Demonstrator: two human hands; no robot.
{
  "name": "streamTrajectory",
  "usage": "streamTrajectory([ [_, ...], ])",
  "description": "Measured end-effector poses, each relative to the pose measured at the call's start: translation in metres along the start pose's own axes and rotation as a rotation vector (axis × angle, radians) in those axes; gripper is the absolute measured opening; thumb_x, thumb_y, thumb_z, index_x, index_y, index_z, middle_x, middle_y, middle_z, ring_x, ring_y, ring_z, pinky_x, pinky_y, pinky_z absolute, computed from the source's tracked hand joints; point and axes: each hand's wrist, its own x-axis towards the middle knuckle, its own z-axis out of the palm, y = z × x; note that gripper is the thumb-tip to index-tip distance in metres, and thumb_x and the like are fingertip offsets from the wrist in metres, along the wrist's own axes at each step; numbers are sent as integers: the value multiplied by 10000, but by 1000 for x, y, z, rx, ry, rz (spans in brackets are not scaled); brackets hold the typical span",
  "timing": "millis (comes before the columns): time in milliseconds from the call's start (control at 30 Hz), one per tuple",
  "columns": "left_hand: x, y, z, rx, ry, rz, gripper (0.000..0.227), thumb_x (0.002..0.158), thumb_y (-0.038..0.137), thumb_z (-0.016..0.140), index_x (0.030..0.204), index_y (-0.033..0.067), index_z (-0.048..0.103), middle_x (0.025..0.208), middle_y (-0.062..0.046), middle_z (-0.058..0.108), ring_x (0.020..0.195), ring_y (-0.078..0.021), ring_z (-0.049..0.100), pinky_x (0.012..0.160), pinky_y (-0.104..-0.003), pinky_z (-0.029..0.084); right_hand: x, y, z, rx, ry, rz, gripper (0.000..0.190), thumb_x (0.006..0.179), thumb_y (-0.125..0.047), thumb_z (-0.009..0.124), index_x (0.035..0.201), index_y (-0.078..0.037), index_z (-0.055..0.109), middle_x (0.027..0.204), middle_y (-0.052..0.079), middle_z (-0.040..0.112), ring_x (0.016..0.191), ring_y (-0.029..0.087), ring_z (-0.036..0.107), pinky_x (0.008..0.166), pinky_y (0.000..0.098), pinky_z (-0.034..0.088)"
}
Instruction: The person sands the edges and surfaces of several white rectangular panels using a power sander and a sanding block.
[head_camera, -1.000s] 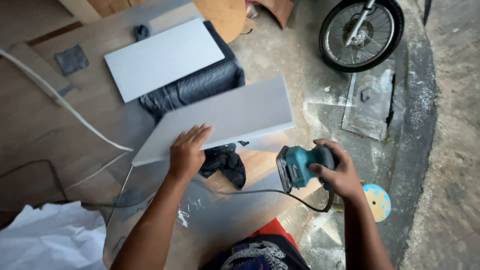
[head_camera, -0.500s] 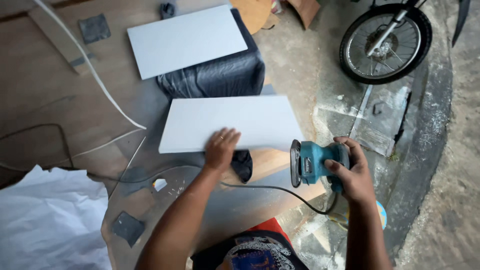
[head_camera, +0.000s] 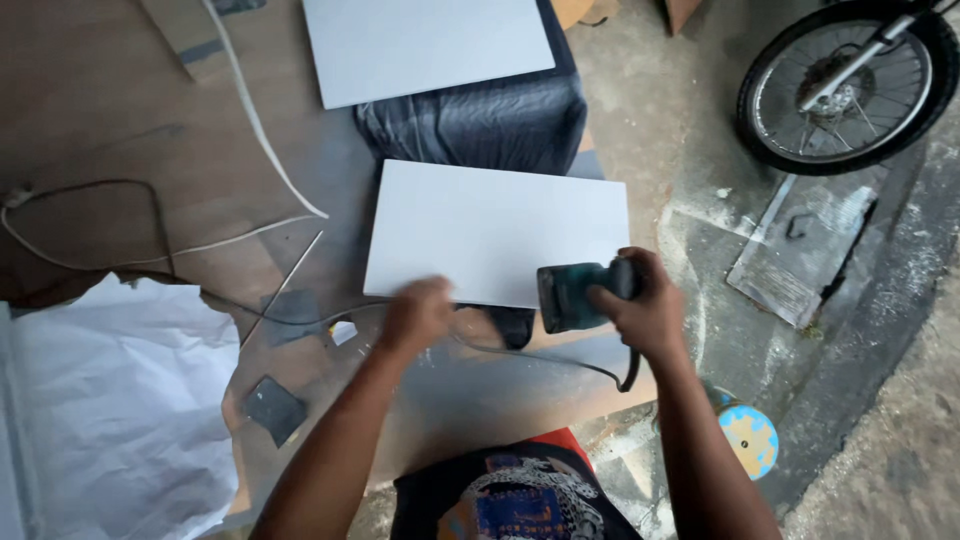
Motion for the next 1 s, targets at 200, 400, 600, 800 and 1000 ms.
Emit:
streamTrajectory([
  [200, -4, -58, -68, 76, 344, -635, 369, 953, 249, 665, 1268, 66, 724, 1102, -138, 745, 998, -319, 721, 872, -430, 536, 3, -22, 77, -374, -122, -238, 736, 615, -274, 918, 1298, -194, 657, 1149, 123, 635, 1026, 428, 689, 870, 556, 585],
  [400, -17, -68, -33, -646, 124, -1015, 460, 989, 333, 595, 1349, 60, 679, 1050, -216, 747, 846, -306, 767, 699, -395, 637, -14, -73, 141, -540, -351, -333, 782, 650, -270, 875, 1384, -281, 605, 1198, 103, 603, 1064, 413, 676, 883, 550, 599],
  [600, -27, -67, -34, -938, 157, -1085, 496, 946, 277, 662, 1355, -3, 635, 911, -228, 740, 765, -257, 759, 571, -291, 614, 102, 6, 157, -658, -207, -329, 756, 689, -193, 823, 1410, -243, 599, 1193, 178, 628, 975, 502, 693, 877, 586, 589],
  [800, -28, -54, -55, -1141, 231, -1119, 479, 961, 220, 740, 1316, -79, 626, 1016, -293, 707, 917, -313, 755, 796, -368, 646, 71, -23, 186, -662, -316, -382, 783, 711, -216, 803, 1437, -152, 517, 1212, 263, 565, 989, 563, 676, 873, 623, 570],
  [1000, -28, -38, -84, -1224, 209, -1136, 470, 996, 193, 710, 1328, -119, 593, 1070, -269, 697, 987, -312, 745, 881, -394, 626, 85, -45, 176, -665, -405, -385, 790, 711, -183, 791, 1447, -236, 508, 1206, 235, 561, 1002, 576, 676, 885, 642, 568],
])
